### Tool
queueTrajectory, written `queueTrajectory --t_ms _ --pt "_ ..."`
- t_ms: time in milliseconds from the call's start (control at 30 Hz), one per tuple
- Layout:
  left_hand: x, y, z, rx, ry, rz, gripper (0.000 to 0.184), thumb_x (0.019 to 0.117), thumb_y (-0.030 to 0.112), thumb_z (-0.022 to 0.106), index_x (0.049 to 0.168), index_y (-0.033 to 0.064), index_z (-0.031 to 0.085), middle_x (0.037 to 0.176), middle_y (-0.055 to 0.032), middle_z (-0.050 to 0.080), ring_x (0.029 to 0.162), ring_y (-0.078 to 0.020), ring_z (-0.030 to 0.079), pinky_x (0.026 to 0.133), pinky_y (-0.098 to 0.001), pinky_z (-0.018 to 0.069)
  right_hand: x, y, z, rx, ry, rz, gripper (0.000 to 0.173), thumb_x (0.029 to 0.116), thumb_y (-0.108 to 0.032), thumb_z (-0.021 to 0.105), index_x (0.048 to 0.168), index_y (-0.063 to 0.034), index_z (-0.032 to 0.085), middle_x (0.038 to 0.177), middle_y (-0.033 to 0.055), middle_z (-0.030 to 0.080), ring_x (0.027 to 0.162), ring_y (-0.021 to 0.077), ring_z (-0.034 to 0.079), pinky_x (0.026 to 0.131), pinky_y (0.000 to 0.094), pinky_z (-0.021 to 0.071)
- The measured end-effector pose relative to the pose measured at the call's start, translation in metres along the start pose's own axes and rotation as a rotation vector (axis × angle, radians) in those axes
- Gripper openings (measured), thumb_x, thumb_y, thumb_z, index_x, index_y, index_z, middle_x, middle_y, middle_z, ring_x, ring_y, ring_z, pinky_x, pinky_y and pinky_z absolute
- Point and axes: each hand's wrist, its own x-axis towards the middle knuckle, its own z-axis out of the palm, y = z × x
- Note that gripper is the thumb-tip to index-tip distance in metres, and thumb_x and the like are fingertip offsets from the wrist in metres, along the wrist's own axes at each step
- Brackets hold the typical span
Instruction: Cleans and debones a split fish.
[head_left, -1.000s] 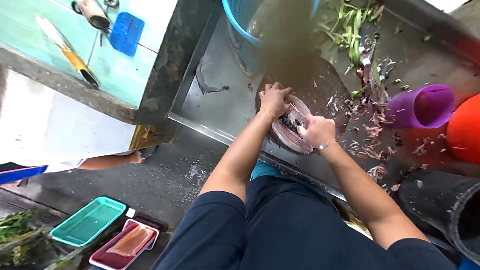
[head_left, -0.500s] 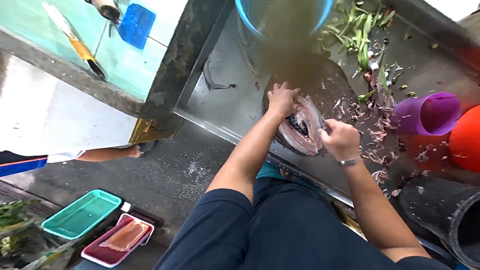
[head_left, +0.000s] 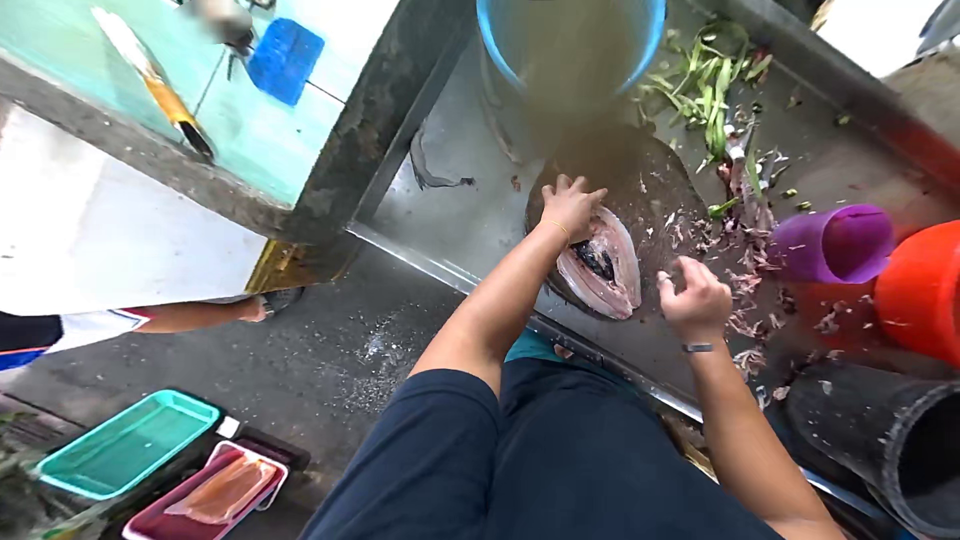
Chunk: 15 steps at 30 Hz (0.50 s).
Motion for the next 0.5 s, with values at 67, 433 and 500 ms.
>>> queueTrajectory --t_ms 67,433,500 --pt "0.004 0.004 0.006 -0.026 0.003 0.126 0.076 0.0798 0.043 0.083 0.149 0.037 0.055 0.135 -0.0058 0.065 0.133 -0.0379 0.05 0.105 -0.0721 0.0351 -0.008 0.023 0.006 -0.044 -0.127 0.165 0.053 0.0955 -0.045 0.064 0.137 -0.0125 0.063 0.126 0.0212 0.069 0.109 0.0452 0.068 0.09 0.0706 0.049" --pt "0.017 0.007 0.006 -0.101 -0.089 0.128 0.078 0.0775 0.047 0.086 0.149 0.0392 0.054 0.12 -0.0026 0.074 0.119 -0.0309 0.061 0.106 -0.0663 0.0343 0.0 -0.067 -0.021 0.071 -0.258 0.123 0.027 0.0939 -0.033 0.062 0.102 -0.0106 0.074 0.09 0.0188 0.073 0.088 0.0424 0.071 0.07 0.0664 0.0522" --pt "0.014 0.009 0.008 -0.086 -0.093 0.127 0.079 0.0766 0.046 0.086 0.148 0.0381 0.053 0.12 -0.0027 0.074 0.12 -0.0315 0.061 0.106 -0.0667 0.0352 0.004 -0.069 -0.014 0.054 -0.277 0.123 0.034 0.0924 -0.04 0.061 0.105 -0.0111 0.072 0.091 0.0197 0.073 0.086 0.0428 0.071 0.066 0.0658 0.0522"
